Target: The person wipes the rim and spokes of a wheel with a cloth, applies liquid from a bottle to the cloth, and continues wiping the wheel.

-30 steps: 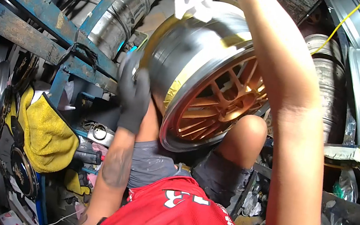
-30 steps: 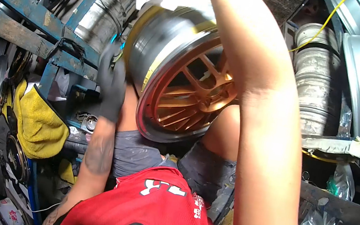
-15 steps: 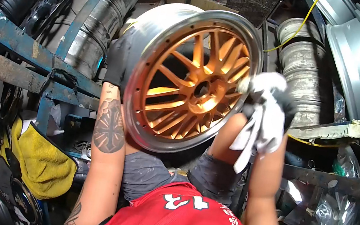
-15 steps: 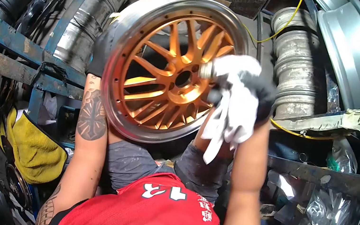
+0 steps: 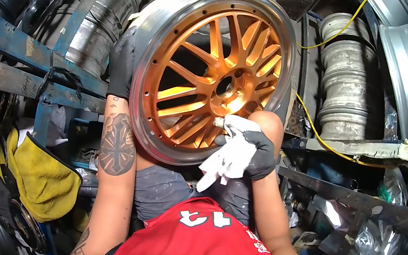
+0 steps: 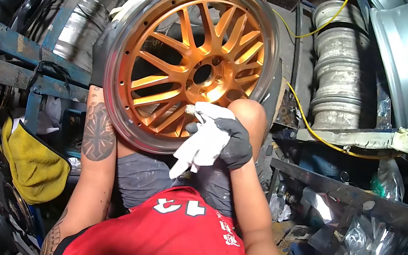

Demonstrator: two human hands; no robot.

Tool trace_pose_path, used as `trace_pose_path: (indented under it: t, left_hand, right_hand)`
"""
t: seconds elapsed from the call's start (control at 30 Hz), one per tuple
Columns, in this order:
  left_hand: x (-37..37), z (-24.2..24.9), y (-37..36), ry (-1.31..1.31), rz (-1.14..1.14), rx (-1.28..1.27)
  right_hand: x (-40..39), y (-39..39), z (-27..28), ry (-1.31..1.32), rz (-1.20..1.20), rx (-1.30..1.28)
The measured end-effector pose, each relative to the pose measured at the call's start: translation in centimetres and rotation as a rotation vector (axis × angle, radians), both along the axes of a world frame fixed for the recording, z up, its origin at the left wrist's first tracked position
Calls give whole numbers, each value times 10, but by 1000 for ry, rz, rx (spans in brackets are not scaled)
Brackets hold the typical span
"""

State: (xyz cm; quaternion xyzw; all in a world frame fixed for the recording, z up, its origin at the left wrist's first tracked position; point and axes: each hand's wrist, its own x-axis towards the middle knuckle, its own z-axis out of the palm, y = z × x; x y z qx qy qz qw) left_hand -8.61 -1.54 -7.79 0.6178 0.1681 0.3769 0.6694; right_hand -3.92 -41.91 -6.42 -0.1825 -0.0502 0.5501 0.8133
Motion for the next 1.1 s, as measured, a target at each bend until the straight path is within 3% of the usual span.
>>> trace_pose_path:
  t: [0.13,0.2,0.37,0.47,0.6,0.63,0.73,0.8,0.87,0.97,1.07,1.1]
  left_hand:
    - [-1,25,-26,63,140,-120]
    - [-10,45,-41,86,172,253]
    - [-26,101,-84,81,-50,367]
    - [-32,125,-115,119,24,554]
    - [-37,131,-130,109,-16,341]
    - [-36,132,-138,80,84,316]
    - [-64,118,-161,-14,347,746]
    - [-86,119,-180,-18,-56,1005]
    - [-87,96,-210,197,-171,881]
    - [-78,73,-229,405,-159,888]
    - [-80,57,-238,416,-227,915]
    - [-81,51,-240,418,-239,882]
  right_hand:
    - [-9,10,3,-180,-53,-129]
    - [-11,8,3,-187,-51,-138]
    - [-21,3,6,-47,-75,-52]
    - [-20,9,14,-40,-83,-56]
    - [-25,13,19,4,-79,-53]
    - [-24,15,18,-22,-72,-59]
    - [-21,23,17,-77,-60,-61]
    - [-23,22,24,-80,-61,-56]
    - [-27,20,26,-118,-95,-75]
    - [-30,15,32,-107,-113,-99]
    - [-36,10,30,14,-133,-200]
    - [-36,10,27,27,-119,-126]
